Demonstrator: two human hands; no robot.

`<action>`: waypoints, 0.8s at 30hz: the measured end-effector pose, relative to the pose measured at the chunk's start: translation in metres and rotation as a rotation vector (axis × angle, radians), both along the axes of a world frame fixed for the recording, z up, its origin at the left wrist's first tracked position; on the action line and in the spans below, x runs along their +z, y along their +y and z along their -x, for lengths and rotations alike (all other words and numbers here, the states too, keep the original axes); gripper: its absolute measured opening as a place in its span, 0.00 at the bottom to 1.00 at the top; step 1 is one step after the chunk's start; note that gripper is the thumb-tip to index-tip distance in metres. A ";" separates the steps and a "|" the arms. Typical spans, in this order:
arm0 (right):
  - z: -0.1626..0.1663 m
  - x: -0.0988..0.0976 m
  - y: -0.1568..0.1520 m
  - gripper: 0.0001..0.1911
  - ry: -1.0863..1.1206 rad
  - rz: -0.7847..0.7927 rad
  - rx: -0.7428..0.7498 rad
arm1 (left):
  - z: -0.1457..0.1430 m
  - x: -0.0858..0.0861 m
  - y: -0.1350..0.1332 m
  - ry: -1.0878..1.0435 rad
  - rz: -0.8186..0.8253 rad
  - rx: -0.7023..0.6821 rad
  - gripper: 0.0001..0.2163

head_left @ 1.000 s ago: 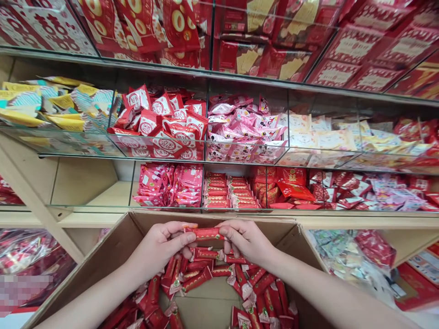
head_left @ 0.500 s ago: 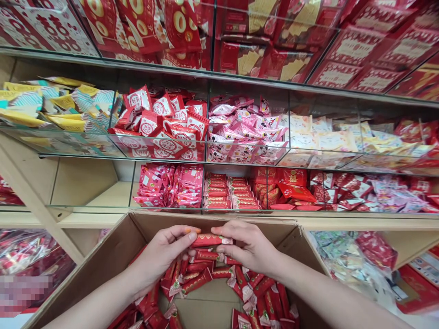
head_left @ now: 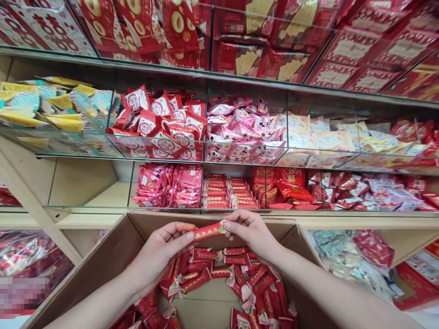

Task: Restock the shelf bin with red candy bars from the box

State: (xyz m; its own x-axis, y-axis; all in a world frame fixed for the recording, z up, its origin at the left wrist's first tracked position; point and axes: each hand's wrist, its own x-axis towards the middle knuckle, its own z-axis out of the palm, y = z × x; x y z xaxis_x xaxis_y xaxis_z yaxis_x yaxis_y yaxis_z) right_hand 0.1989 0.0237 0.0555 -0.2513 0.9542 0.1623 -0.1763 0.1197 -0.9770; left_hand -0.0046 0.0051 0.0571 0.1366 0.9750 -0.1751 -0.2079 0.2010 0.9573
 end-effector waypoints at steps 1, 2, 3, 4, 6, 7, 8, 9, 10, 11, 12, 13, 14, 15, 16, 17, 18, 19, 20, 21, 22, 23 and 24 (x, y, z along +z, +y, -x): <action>0.000 0.000 0.000 0.11 0.015 -0.002 -0.013 | 0.000 0.001 0.000 -0.033 0.011 0.007 0.12; 0.000 0.000 0.000 0.10 0.023 -0.005 -0.024 | 0.000 0.002 0.001 -0.045 0.017 0.005 0.11; 0.000 0.000 0.000 0.10 0.021 -0.011 -0.034 | 0.000 0.003 0.001 -0.031 0.016 -0.012 0.09; 0.000 0.000 0.000 0.10 -0.002 -0.025 -0.037 | 0.000 0.004 0.001 0.012 0.003 -0.043 0.09; 0.001 0.000 -0.003 0.08 -0.116 -0.109 -0.026 | 0.001 0.006 -0.001 0.156 -0.059 -0.140 0.10; 0.003 0.000 -0.005 0.06 -0.194 -0.179 -0.009 | 0.000 0.006 -0.003 0.248 -0.104 -0.202 0.12; 0.004 0.000 -0.007 0.05 -0.272 -0.259 0.012 | -0.001 0.005 -0.005 0.335 -0.148 -0.272 0.14; 0.006 -0.001 -0.010 0.05 -0.336 -0.331 0.032 | -0.003 0.004 -0.007 0.405 -0.182 -0.344 0.14; 0.008 -0.002 -0.012 0.05 -0.370 -0.371 0.044 | -0.006 0.002 -0.009 0.452 -0.203 -0.407 0.13; 0.010 -0.004 -0.014 0.06 -0.365 -0.368 0.052 | -0.008 0.000 -0.011 0.469 -0.210 -0.440 0.11; 0.012 -0.007 -0.016 0.08 -0.330 -0.323 0.061 | -0.011 -0.002 -0.012 0.455 -0.201 -0.429 0.10; 0.014 -0.010 -0.018 0.11 -0.281 -0.250 0.072 | -0.013 -0.004 -0.013 0.413 -0.176 -0.377 0.12; 0.015 -0.013 -0.019 0.16 -0.234 -0.172 0.086 | -0.015 -0.005 -0.013 0.351 -0.139 -0.299 0.14; 0.017 -0.017 -0.020 0.20 -0.210 -0.111 0.107 | -0.017 -0.007 -0.012 0.285 -0.095 -0.214 0.16; 0.019 -0.020 -0.022 0.23 -0.227 -0.088 0.130 | -0.018 -0.008 -0.012 0.227 -0.045 -0.152 0.16; 0.021 -0.023 -0.023 0.24 -0.286 -0.108 0.145 | -0.019 -0.008 -0.011 0.186 -0.003 -0.122 0.15; 0.023 -0.026 -0.025 0.23 -0.371 -0.161 0.141 | -0.019 -0.009 -0.011 0.164 0.023 -0.114 0.14; 0.024 -0.028 -0.026 0.20 -0.459 -0.235 0.123 | -0.020 -0.009 -0.011 0.156 0.030 -0.110 0.14; 0.025 -0.029 -0.027 0.15 -0.538 -0.311 0.096 | -0.020 -0.010 -0.012 0.158 0.025 -0.101 0.14; 0.025 -0.029 -0.027 0.11 -0.599 -0.376 0.067 | -0.020 -0.011 -0.013 0.164 0.015 -0.088 0.15; 0.024 -0.028 -0.026 0.08 -0.636 -0.423 0.039 | -0.021 -0.012 -0.014 0.173 0.004 -0.077 0.15; 0.022 -0.025 -0.023 0.08 -0.655 -0.454 0.008 | -0.021 -0.013 -0.015 0.181 0.007 -0.082 0.17; 0.019 -0.021 -0.018 0.08 -0.673 -0.480 -0.032 | -0.021 -0.015 -0.016 0.189 0.022 -0.106 0.19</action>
State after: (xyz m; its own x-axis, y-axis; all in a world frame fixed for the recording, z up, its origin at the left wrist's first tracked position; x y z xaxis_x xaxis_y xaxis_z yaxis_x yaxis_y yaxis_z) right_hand 0.1802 0.0056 0.0348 -0.4138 0.8281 0.3782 0.4390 0.5455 -0.7140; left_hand 0.0166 -0.0108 0.0424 0.2007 0.9526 -0.2288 -0.0020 0.2339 0.9722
